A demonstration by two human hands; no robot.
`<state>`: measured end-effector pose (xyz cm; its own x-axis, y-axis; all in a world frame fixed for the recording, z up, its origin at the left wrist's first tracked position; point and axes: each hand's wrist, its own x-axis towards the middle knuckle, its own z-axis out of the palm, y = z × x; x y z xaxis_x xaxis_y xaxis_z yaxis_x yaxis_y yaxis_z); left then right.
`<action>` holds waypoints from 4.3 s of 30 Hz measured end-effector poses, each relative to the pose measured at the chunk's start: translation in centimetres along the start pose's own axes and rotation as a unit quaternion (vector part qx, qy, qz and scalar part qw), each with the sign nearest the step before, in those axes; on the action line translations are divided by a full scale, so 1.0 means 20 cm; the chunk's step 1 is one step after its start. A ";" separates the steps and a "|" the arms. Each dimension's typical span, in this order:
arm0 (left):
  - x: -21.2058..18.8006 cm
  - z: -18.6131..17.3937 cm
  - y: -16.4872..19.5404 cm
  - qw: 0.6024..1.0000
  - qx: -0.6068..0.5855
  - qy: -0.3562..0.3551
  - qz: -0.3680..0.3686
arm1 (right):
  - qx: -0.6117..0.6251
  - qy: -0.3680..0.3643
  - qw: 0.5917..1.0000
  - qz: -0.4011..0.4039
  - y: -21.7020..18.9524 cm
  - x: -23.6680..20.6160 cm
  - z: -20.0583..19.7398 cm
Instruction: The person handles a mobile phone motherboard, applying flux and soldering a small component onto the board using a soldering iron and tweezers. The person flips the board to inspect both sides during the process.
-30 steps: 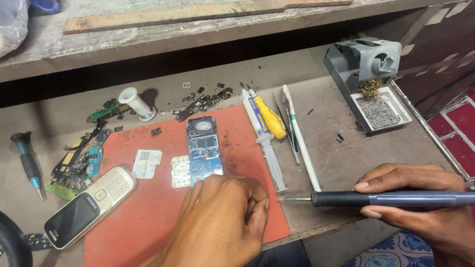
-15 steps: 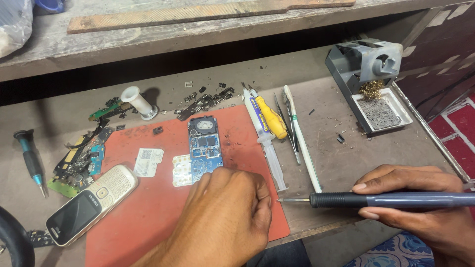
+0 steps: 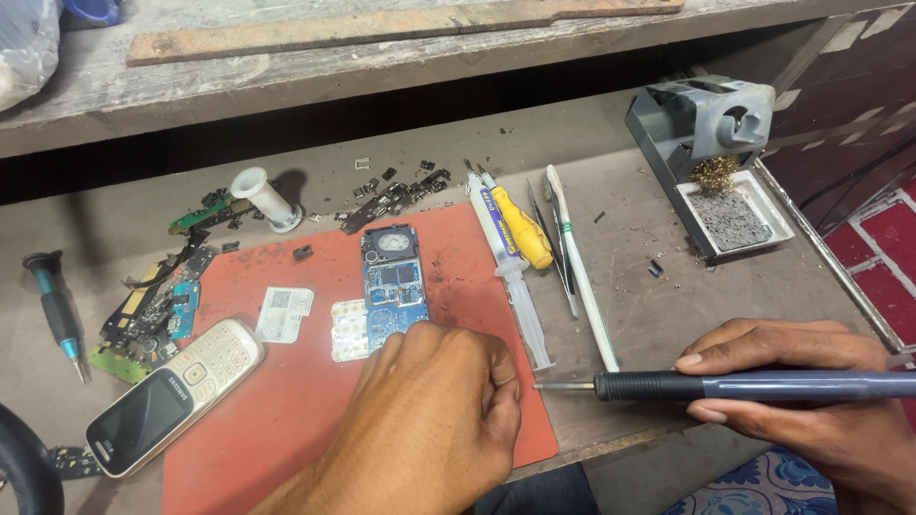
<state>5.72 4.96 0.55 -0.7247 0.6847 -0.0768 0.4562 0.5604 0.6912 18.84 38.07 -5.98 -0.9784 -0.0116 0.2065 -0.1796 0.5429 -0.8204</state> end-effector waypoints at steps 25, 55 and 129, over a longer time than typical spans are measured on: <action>0.02 -0.01 0.00 0.999 -0.021 -0.007 -0.035 | -0.010 -0.003 1.000 0.005 0.02 -0.01 0.00; 0.03 -0.01 0.01 0.999 -0.023 0.001 -0.030 | 0.002 -0.003 1.000 0.008 0.01 0.00 0.00; 0.02 0.00 -0.03 0.998 -0.037 0.008 -0.053 | 0.020 -0.014 1.000 0.018 0.01 -0.01 -0.01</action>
<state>5.28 4.88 0.06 -0.7751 0.6159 -0.1411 0.3374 0.5922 0.7317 18.95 38.32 -6.01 -0.9867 -0.0164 0.1616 -0.1473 0.5096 -0.8477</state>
